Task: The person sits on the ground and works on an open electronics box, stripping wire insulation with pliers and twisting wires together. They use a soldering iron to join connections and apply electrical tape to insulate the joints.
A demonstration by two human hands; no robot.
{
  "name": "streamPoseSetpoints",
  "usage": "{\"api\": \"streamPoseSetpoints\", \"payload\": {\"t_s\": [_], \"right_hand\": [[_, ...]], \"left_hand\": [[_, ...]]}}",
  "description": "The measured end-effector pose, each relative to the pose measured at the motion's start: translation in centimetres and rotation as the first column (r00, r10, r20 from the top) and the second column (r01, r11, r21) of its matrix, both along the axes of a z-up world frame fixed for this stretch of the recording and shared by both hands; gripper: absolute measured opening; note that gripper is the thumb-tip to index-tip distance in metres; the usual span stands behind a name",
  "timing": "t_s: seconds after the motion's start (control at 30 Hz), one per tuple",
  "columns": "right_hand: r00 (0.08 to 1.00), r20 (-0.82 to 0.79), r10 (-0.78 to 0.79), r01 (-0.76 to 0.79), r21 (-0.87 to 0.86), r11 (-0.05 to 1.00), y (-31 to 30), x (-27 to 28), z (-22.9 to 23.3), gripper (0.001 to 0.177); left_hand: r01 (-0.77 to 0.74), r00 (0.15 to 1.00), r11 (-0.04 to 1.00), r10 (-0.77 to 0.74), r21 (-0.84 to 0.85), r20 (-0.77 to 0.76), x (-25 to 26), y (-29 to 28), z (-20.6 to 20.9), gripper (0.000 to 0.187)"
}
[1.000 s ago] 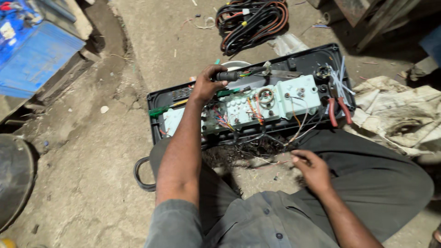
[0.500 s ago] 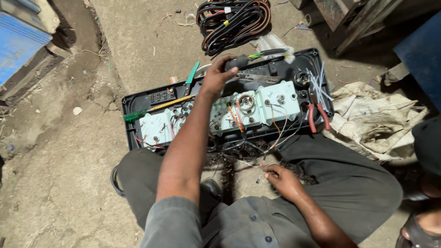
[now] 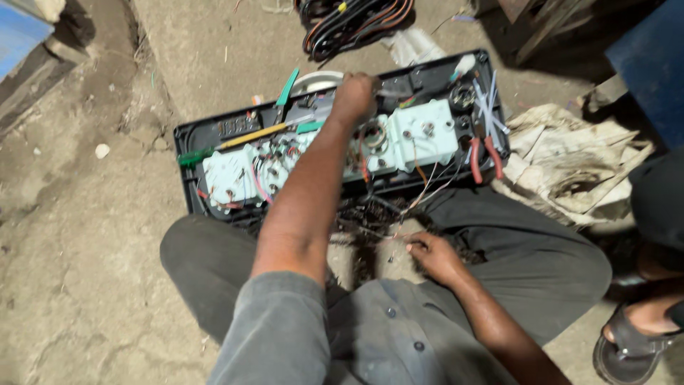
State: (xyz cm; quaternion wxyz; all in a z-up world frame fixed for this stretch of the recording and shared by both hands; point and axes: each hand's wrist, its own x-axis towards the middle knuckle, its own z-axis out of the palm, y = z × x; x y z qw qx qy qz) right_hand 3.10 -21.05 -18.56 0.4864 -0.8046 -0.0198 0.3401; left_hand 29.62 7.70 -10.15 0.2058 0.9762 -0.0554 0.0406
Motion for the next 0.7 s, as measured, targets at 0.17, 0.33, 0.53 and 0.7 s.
{"api": "streamPoseSetpoints", "payload": {"t_s": [0.17, 0.33, 0.53, 0.7], "right_hand": [[0.992, 0.120, -0.024, 0.028, -0.029, 0.999, 0.4, -0.3, 0.9, 0.031], [0.862, -0.322, -0.392, 0.485, 0.292, 0.824, 1.4, 0.8, 3.5, 0.031], [0.872, -0.295, -0.391, 0.480, 0.353, 0.803, 4.1, 1.2, 4.3, 0.032], [0.769, -0.515, -0.378, 0.604, 0.394, 0.692, 5.3, 1.1, 4.2, 0.037]], "left_hand": [[0.029, 0.986, 0.918, 0.038, -0.396, 0.161, -9.9, 1.6, 3.9, 0.029], [-0.419, 0.869, 0.686, 0.113, -0.595, -0.482, -24.4, 0.1, 3.4, 0.027], [-0.254, 0.961, 0.694, 0.102, -0.673, -0.258, -27.1, -4.3, -2.2, 0.021], [-0.193, 0.981, 0.807, 0.165, -0.558, -0.102, -25.8, -6.3, -3.3, 0.015]]}}
